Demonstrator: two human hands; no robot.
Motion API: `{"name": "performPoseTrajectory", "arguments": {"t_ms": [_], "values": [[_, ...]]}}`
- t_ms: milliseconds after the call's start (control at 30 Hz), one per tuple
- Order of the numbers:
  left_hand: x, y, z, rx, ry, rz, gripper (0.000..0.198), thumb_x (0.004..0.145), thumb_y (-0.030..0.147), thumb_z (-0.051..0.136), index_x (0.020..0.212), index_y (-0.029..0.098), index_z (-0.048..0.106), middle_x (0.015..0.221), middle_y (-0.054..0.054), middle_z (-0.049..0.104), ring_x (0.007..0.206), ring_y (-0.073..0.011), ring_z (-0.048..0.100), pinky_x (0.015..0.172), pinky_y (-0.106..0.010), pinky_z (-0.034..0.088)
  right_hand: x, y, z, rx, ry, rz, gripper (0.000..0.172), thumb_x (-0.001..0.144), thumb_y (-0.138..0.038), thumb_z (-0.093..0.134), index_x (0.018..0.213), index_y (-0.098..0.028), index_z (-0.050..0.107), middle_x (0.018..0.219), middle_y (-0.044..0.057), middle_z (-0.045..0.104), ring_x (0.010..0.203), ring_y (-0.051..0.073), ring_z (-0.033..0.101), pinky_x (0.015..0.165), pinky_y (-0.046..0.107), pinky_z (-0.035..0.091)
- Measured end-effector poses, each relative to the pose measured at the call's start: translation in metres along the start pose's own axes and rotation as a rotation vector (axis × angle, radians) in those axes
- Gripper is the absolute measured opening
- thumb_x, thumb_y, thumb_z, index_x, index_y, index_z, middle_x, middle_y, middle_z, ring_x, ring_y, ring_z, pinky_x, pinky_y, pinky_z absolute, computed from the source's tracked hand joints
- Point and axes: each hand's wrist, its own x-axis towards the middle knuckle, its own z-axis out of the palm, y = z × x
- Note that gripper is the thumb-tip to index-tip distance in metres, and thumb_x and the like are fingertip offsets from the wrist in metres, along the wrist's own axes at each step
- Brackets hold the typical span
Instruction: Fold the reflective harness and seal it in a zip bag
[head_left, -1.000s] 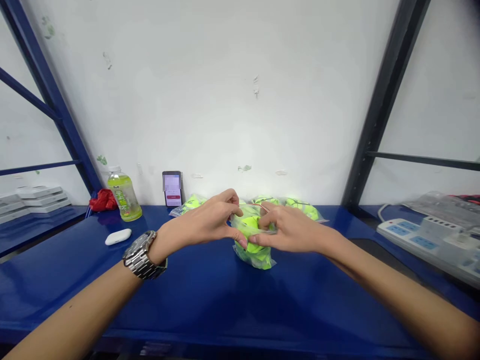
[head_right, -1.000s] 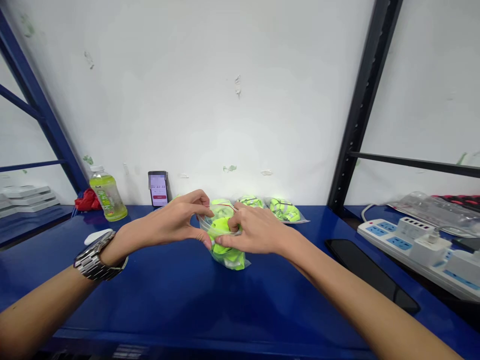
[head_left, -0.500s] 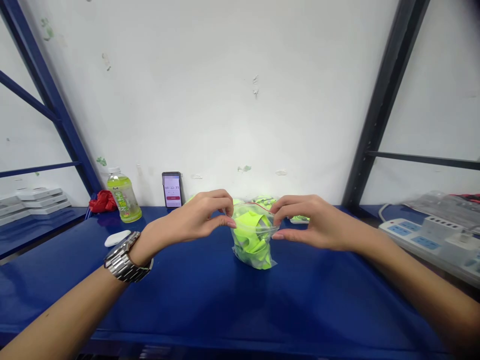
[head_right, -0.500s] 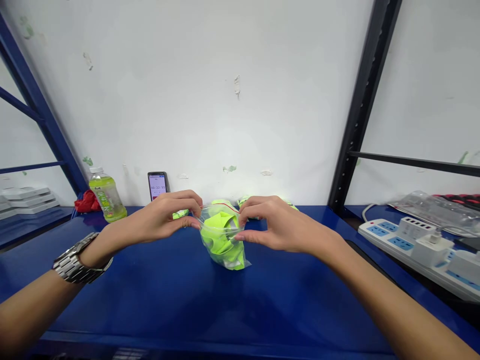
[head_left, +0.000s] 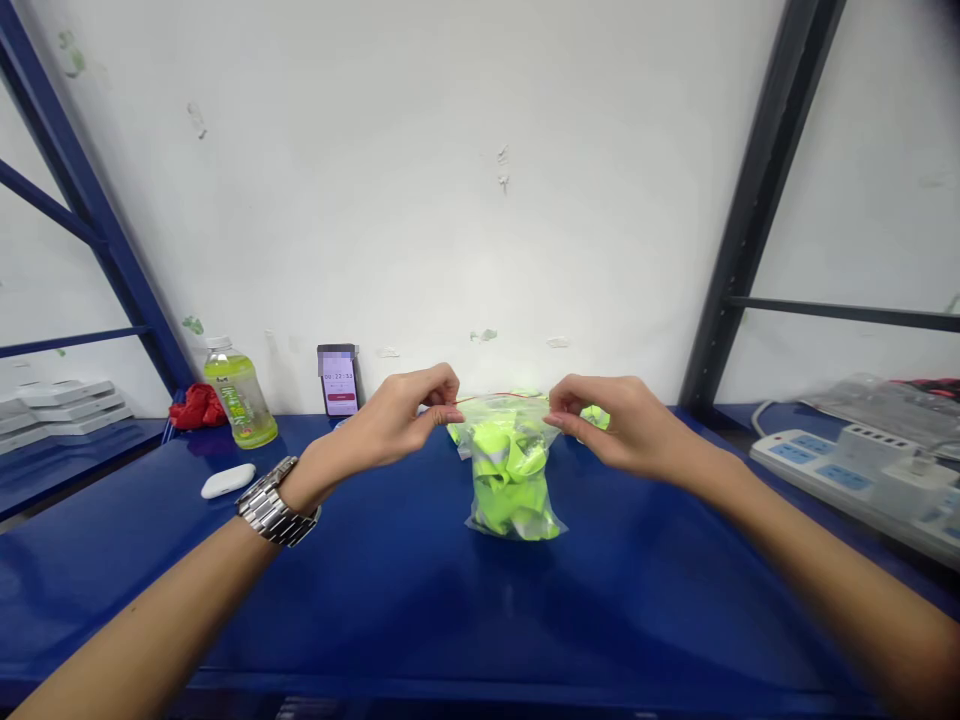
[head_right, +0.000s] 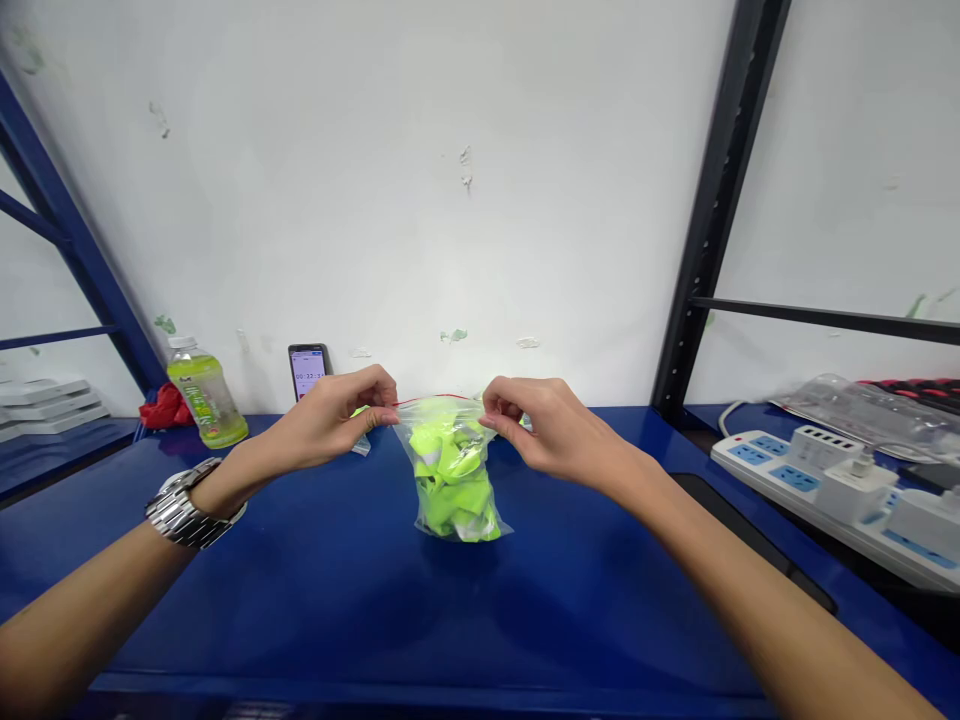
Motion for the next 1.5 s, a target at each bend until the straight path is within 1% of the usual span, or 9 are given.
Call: {"name": "performPoseTrajectory", "arguments": {"t_ms": [133, 233, 400, 600, 833, 933, 1033, 1233, 1500], "values": [[0.0, 0.001, 0.007, 0.125, 0.009, 0.024, 0.021, 0.092, 0.023, 0.047, 0.113, 0.019, 0.048, 0.086, -0.002, 0.06, 0.076, -0.014, 0.057, 0.067, -0.027, 0.044, -0.001, 0.003, 0.005, -0.047, 0.012, 0.023, 0.026, 0.09, -0.021, 0.049, 0.116, -0.02, 0.054, 0.085, 0.005, 0.07, 0.077, 0.018, 0.066, 0.068, 0.028, 0.049], [-0.001, 0.001, 0.01, 0.135, -0.052, 0.035, 0.021, 0.095, 0.03, 0.043, 0.11, 0.019, 0.053, 0.095, -0.006, 0.059, 0.082, -0.0157, 0.057, 0.072, -0.029, 0.046, -0.004, 0.005, 0.009, -0.048, 0.013, 0.058, 0.034, 0.09, -0.023, 0.05, 0.123, -0.019, 0.053, 0.087, 0.006, 0.071, 0.079, 0.019, 0.067, 0.069, 0.03, 0.051], [-0.004, 0.003, 0.011, -0.048, -0.095, -0.028, 0.018, 0.093, 0.033, 0.049, 0.102, 0.018, 0.055, 0.1, -0.006, 0.062, 0.086, -0.015, 0.059, 0.075, -0.029, 0.048, -0.007, 0.005, 0.007, 0.023, 0.024, 0.112, 0.027, 0.087, -0.032, 0.056, 0.11, -0.019, 0.061, 0.087, 0.006, 0.07, 0.075, 0.018, 0.066, 0.069, 0.03, 0.052], [-0.001, 0.0, 0.02, 0.115, 0.024, -0.059, 0.015, 0.09, 0.029, 0.05, 0.081, 0.017, 0.051, 0.073, -0.002, 0.061, 0.065, -0.0137, 0.056, 0.058, -0.026, 0.039, -0.007, 0.001, 0.003, -0.057, 0.02, 0.172, 0.013, 0.089, -0.025, 0.05, 0.082, -0.018, 0.058, 0.071, 0.003, 0.064, 0.061, 0.015, 0.057, 0.057, 0.027, 0.043], [0.004, -0.003, 0.03, 0.148, 0.088, -0.022, 0.011, 0.092, 0.026, 0.047, 0.084, 0.018, 0.048, 0.075, -0.002, 0.059, 0.064, -0.0132, 0.052, 0.058, -0.026, 0.037, -0.006, 0.001, 0.01, -0.008, -0.033, 0.214, 0.018, 0.091, -0.035, 0.05, 0.096, -0.019, 0.054, 0.088, 0.006, 0.065, 0.073, 0.017, 0.059, 0.064, 0.03, 0.044], [0.002, -0.001, 0.029, 0.112, 0.055, -0.016, 0.007, 0.092, 0.023, 0.044, 0.089, 0.018, 0.048, 0.079, -0.003, 0.06, 0.068, -0.0141, 0.053, 0.059, -0.027, 0.039, -0.005, 0.004, 0.013, 0.044, -0.05, 0.252, 0.018, 0.09, -0.035, 0.051, 0.096, -0.019, 0.057, 0.082, 0.005, 0.066, 0.07, 0.017, 0.059, 0.061, 0.029, 0.043], [0.0, -0.003, 0.027, 0.127, 0.064, -0.021, 0.008, 0.091, 0.02, 0.043, 0.085, 0.018, 0.048, 0.076, -0.003, 0.059, 0.066, -0.014, 0.053, 0.059, -0.027, 0.039, -0.006, 0.007, 0.015, 0.006, -0.018, 0.255, 0.017, 0.09, -0.031, 0.048, 0.082, -0.019, 0.057, 0.07, 0.003, 0.063, 0.061, 0.015, 0.054, 0.056, 0.027, 0.039], [-0.002, -0.011, 0.029, 0.213, 0.173, -0.012, 0.012, 0.09, 0.021, 0.045, 0.079, 0.018, 0.046, 0.066, 0.001, 0.054, 0.056, -0.0115, 0.046, 0.054, -0.025, 0.034, -0.009, 0.009, 0.017, -0.139, 0.053, 0.16, 0.013, 0.091, -0.025, 0.046, 0.08, -0.019, 0.051, 0.067, 0.002, 0.058, 0.056, 0.013, 0.048, 0.053, 0.025, 0.033], [-0.011, -0.016, 0.031, 0.203, 0.099, 0.064, 0.009, 0.094, 0.022, 0.041, 0.086, 0.019, 0.045, 0.073, -0.001, 0.053, 0.063, -0.0125, 0.046, 0.057, -0.025, 0.035, -0.013, 0.008, 0.023, -0.242, 0.004, 0.084, 0.012, 0.093, -0.02, 0.038, 0.084, -0.018, 0.045, 0.076, 0.005, 0.055, 0.06, 0.014, 0.044, 0.055, 0.027, 0.033]]}}
